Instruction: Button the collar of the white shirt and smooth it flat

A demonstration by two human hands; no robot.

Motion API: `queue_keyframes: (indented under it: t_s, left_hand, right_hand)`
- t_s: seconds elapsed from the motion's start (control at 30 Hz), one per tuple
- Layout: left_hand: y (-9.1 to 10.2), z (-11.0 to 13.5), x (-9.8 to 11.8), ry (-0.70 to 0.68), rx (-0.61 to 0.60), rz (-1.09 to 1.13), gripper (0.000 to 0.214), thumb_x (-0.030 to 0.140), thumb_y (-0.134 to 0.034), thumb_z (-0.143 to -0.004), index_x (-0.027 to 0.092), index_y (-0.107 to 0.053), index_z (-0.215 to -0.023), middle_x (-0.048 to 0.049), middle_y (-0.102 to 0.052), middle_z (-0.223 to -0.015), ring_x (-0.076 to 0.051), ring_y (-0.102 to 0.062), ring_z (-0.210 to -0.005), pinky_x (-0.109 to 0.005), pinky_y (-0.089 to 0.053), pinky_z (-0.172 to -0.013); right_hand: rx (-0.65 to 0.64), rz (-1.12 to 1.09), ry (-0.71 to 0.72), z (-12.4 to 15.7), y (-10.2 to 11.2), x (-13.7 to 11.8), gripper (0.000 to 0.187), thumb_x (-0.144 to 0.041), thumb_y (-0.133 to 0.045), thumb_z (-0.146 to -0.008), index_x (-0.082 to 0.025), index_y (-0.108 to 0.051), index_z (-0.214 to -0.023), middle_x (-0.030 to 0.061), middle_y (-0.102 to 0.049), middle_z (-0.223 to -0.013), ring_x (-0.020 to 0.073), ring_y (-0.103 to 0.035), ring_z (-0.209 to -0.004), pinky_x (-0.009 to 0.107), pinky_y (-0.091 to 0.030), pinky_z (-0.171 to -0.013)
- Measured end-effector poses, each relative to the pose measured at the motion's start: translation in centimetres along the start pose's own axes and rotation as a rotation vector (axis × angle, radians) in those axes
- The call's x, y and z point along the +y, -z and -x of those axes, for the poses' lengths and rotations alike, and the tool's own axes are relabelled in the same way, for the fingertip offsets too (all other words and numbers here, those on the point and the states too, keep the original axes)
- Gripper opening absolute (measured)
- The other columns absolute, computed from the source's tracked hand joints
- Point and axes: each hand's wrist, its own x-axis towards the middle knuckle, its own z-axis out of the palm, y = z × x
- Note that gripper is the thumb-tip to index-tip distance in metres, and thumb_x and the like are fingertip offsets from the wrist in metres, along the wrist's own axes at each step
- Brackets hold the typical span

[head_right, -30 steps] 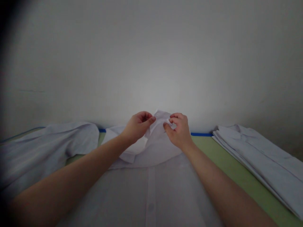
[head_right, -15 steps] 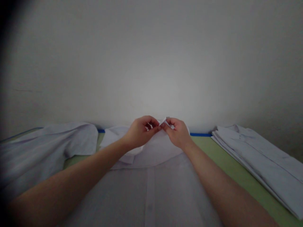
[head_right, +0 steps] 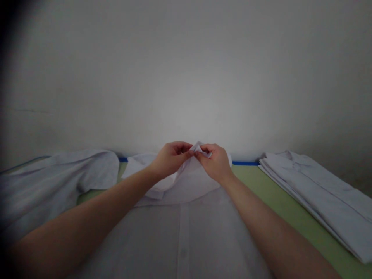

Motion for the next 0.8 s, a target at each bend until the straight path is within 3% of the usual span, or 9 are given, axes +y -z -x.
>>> queue_keyframes:
  t_s: [0.27,0.5,0.8]
  left_hand:
    - [-1.0,0.1,-0.4,0.266,-0.082,0.479,0.015,0.025,-0.065,-0.069,0.013,-0.067,-0.079,-0.0045,-0.063,-0.07,-0.01,-0.055,-0.056,-0.021,-0.041,-0.051]
    - [-0.8,0.1,-0.2,0.158,0.028,0.207,0.023,0.035,-0.062,-0.074,0.014,-0.066,-0.083,-0.0027,-0.061,-0.069,-0.008,-0.049,-0.053,-0.019,-0.036,-0.047]
    - [-0.9,0.1,-0.4,-0.052,0.05,-0.061,0.027,0.039,-0.061,-0.076,0.016,-0.067,-0.089,-0.0055,-0.067,-0.081,-0.013,-0.057,-0.07,-0.021,-0.043,-0.06]
  right_hand:
    - [0.028,0.054,0.018,0.4,-0.5,0.2,0.022,-0.04,-0.066,-0.073,-0.018,-0.07,-0.07,-0.0005,-0.06,-0.06,0.0143,-0.052,-0.059,0.024,-0.034,-0.053]
    - [0.094,0.183,0.108,0.4,-0.8,0.6,0.021,-0.036,-0.057,-0.081,-0.018,-0.065,-0.073,0.003,-0.062,-0.069,0.0173,-0.053,-0.067,0.028,-0.037,-0.065]
    - [0.056,0.231,0.146,0.3,-0.6,0.9,0.016,-0.032,-0.057,-0.082,-0.018,-0.063,-0.078,0.0034,-0.062,-0.075,0.0186,-0.054,-0.075,0.03,-0.036,-0.071]
